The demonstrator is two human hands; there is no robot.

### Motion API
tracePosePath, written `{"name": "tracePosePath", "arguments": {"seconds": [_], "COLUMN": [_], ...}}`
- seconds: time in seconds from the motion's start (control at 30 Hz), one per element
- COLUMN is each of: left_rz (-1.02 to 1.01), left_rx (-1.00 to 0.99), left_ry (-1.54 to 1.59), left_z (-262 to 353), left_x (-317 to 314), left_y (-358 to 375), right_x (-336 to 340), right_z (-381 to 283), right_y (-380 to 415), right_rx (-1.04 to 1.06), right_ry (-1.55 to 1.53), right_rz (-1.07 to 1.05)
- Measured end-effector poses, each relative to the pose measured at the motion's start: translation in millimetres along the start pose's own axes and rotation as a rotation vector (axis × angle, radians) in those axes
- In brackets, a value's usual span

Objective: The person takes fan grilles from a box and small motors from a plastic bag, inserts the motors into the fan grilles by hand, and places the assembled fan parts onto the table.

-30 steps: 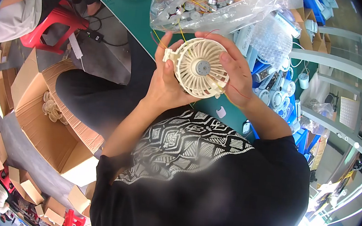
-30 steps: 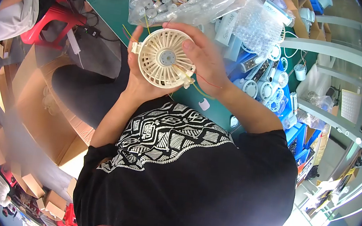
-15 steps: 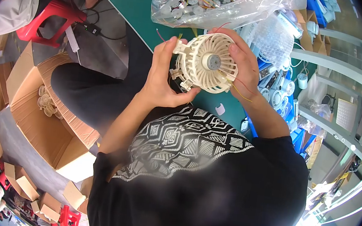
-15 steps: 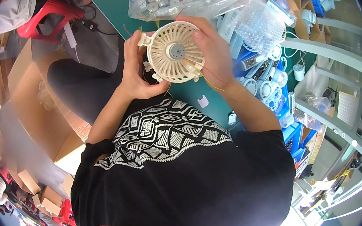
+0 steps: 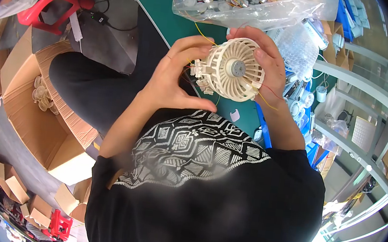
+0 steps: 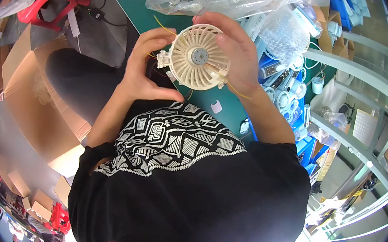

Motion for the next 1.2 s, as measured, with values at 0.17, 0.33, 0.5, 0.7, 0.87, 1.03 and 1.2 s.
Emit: {"name": "tracePosePath", "arguments": {"seconds": [0.17,0.33,0.5,0.7,0.87,1.03,1.2], "left_rz": [0.080,0.083,0.066,0.033,-0.023,0.060,0.039], "left_rx": [0.015,-0.036,0.062,0.056,-0.002,0.026,0.009], "left_ry": [-0.186,-0.259,-0.293,-0.307,-0.258,-0.243,-0.270], "left_z": [7.9,12.0,7.1,7.0,10.9,8.5,4.7], "left_x": [-8.8,-7.2,-10.8,-6.1,-0.8,-4.9,-2.3], "left_y": [6.5,7.1,18.0,19.1,12.1,12.4,19.2], "right_x": [1.2,2.1,0.7,-4.9,1.2,15.2,2.7], "right_z": [-1.6,-1.5,-2.4,-8.7,-8.2,-11.3,-30.6], "right_y": [2.2,2.8,3.8,5.0,9.2,12.6,11.7], "right_rx": [0.017,0.080,0.050,0.145,0.190,0.203,0.412], "right_ry": [0.040,0.057,0.047,0.081,0.251,0.318,0.803], "right_rz": [-0.018,-0.021,-0.018,-0.126,-0.006,0.112,-0.090]}}
Point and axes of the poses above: each hand's wrist, its own y-axis away from the middle knuckle, its own x-axis out of the back of the hand, z = x × y, the point moved 7 cm from there along -y, towards the middle knuckle, and after that the axes turned 8 degrees about -z, right-handed, at the moved point
